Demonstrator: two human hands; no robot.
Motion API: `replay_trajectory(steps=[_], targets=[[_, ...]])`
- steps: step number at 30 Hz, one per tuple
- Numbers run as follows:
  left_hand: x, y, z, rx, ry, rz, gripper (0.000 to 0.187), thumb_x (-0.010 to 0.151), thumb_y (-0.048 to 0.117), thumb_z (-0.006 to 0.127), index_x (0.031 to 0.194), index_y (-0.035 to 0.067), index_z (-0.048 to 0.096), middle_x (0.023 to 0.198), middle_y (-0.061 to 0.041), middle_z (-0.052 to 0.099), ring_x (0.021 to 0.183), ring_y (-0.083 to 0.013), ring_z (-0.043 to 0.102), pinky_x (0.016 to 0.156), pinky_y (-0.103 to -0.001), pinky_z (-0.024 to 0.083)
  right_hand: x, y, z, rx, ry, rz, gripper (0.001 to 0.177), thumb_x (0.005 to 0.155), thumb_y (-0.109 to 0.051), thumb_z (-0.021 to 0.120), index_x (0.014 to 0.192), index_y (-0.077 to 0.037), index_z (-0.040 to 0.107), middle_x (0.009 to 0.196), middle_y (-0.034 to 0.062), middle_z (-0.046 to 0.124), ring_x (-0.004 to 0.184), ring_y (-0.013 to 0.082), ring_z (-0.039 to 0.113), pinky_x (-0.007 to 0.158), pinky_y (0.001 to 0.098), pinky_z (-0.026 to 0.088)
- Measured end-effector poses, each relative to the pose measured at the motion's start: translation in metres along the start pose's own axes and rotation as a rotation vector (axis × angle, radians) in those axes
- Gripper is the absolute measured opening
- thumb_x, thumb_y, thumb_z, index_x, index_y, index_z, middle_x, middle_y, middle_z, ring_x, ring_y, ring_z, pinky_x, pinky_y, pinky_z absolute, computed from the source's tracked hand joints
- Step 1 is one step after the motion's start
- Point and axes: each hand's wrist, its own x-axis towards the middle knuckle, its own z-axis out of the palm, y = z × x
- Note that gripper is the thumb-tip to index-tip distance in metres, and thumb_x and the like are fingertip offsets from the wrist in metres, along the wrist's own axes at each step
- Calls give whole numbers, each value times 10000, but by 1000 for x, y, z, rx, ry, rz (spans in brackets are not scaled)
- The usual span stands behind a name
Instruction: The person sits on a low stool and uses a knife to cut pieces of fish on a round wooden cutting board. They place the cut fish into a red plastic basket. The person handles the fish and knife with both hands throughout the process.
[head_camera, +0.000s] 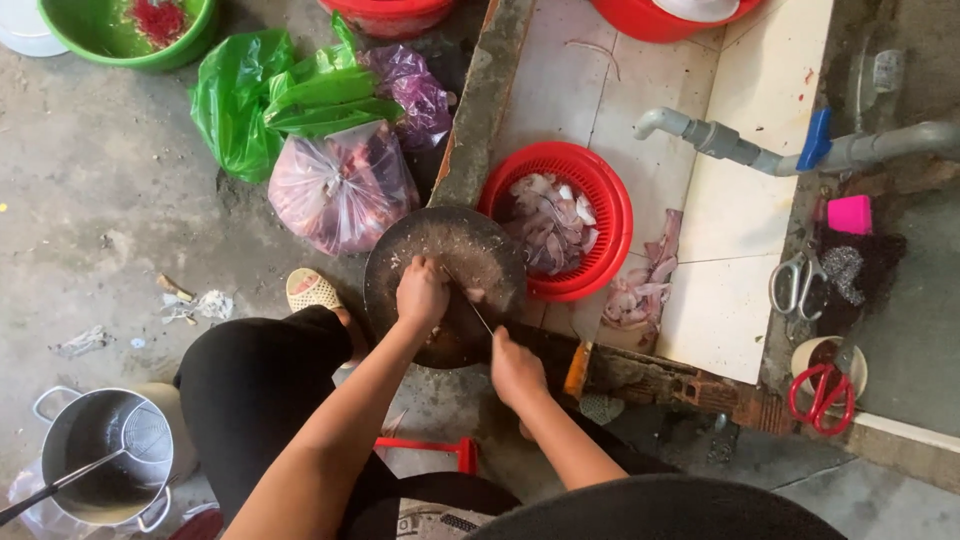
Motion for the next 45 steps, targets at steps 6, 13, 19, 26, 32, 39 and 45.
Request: replay_trajectory(steps=[6, 13, 19, 26, 32, 39, 45], targets=[[-8, 11, 11, 57, -211, 19, 273, 731, 209, 763, 949, 87, 653, 1011, -54, 566, 942, -269, 683, 730, -374, 644, 43, 58, 27, -424, 96, -213, 517, 984, 0, 414, 1469, 151, 320, 1110, 320, 694, 1005, 408, 722, 814, 526, 608], [-8, 20, -26, -55, -215, 109, 421, 703, 219, 835, 1053, 55, 668, 1068, -96, 590, 1035, -334, 680, 812, -438, 636, 87, 81, -34, -397, 484, -176, 264, 1049, -220, 457, 1175, 7, 508, 840, 217, 722, 829, 388, 759, 691, 499, 626], [-20, 3, -26, -86, -119, 107, 376, 738, 210, 854, 1055, 77, 703, 1019, -98, 609, 1040, -363, 679, 852, -439, 616, 62, 68, -23, -381, 520, -186, 271, 1037, -178, 473, 1202, 29, 534, 953, 262, 688, 940, 433, 727, 748, 523, 616], [-25, -1, -1, -51, -55, 184, 92, 809, 234, 741, 838, 155, 703, 938, -18, 602, 942, -282, 678, 721, -360, 624, 12, 49, 51, -352, 187, -152, 465, 995, -17, 361, 1449, 83, 363, 1062, 284, 716, 1022, 409, 731, 857, 538, 600], [-25, 8, -4, -9, -37, 175, 78, 799, 152, 674, 744, 200, 701, 907, 20, 607, 876, -235, 690, 651, -322, 623, 29, 59, 68, -372, 186, -138, 514, 961, 35, 403, 1468, 103, 350, 1047, 278, 717, 980, 386, 739, 820, 518, 619], [-14, -8, 25, 60, -42, 224, 75, 844, 174, 642, 782, 178, 685, 880, 14, 622, 864, -222, 694, 640, -293, 607, 76, 26, 49, -256, 91, -108, 593, 958, 35, 376, 1541, 71, 272, 1194, 296, 683, 1123, 419, 687, 917, 556, 579], [-19, -5, 10, -38, -110, 191, 102, 899, 160, 610, 901, 99, 693, 955, -42, 623, 1013, -272, 663, 765, -310, 607, 101, -32, 26, -237, 77, -107, 703, 965, 10, 458, 1602, 37, 162, 1254, 287, 668, 1180, 383, 667, 928, 515, 581]])
